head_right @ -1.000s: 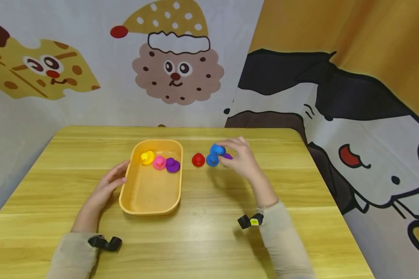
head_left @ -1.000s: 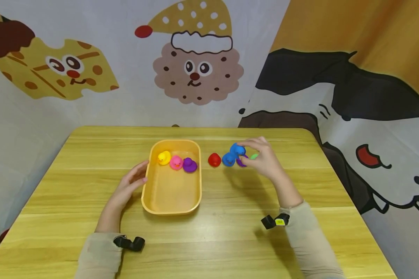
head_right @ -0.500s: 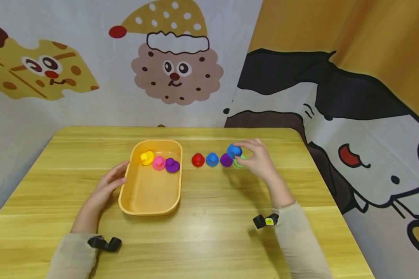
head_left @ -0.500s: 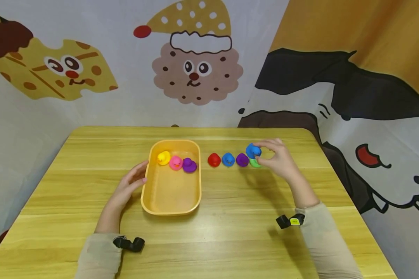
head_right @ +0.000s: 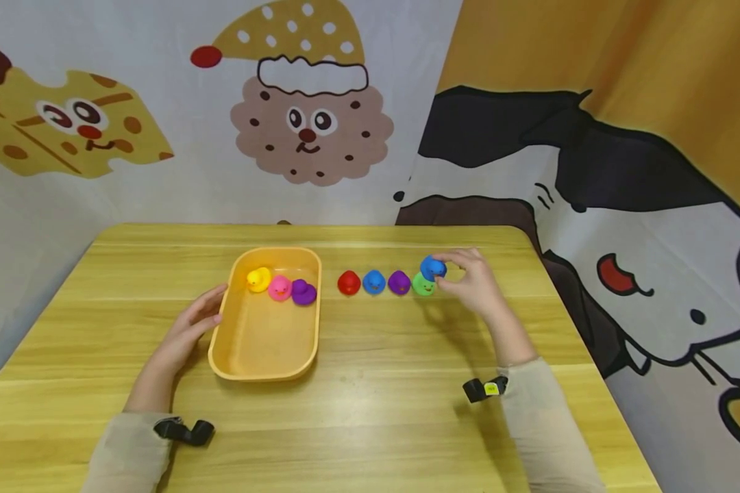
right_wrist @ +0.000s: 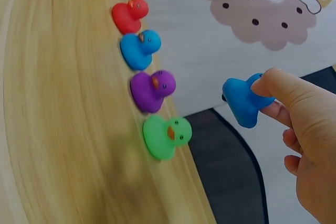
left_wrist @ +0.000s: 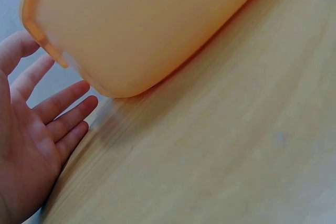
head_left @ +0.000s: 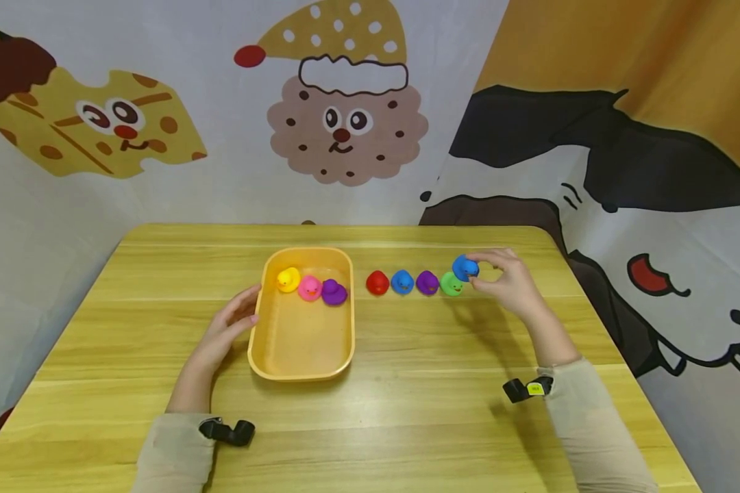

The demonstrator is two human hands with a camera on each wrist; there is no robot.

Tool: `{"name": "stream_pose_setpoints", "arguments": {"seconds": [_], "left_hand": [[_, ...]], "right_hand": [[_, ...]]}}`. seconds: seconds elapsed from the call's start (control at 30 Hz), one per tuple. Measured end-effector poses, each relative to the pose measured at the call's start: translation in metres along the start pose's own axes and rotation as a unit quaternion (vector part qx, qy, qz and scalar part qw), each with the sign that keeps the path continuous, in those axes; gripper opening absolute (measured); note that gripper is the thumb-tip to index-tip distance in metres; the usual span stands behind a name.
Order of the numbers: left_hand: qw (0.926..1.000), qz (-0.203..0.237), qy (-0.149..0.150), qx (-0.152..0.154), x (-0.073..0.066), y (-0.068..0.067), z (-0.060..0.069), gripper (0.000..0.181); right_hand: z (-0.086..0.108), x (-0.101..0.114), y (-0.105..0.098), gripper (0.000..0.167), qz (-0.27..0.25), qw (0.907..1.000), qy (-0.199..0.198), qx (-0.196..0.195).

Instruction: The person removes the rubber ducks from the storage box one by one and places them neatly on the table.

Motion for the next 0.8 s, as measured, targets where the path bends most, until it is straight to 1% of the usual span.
{"name": "stream_pose_setpoints", "arguments": {"seconds": [0.13, 0.47, 0.8], "left_hand": [[1.0, 0.001, -0.006, -0.002, 0.001, -0.001, 0.0, 0.054], [1.0, 0.003, -0.003, 0.003, 0.0, 0.0, 0.002, 0.053], [1.0, 0.001, -0.005, 0.004, 0.001, 0.0, 0.001, 0.054]], "right_hand": [[0.002, -0.007, -0.003, 0.037, 0.004, 1.0, 0.006, 0.007], [0.004, -0.027, -0.005, 0.038, 0.01, 0.9995, 0.022, 0.021], [0.005, -0.052, -0.002, 0.039, 0.007, 0.9976, 0.054, 0.042]]}}
Point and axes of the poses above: each hand's wrist, its own z-axis away from the middle knuckle, its own y-axis out of the palm, x = y × z, the point moved 8 cm from there along -z, towards the middle knuckle, and after that the axes turned 2 degrees about z, right-handed, at the moved point
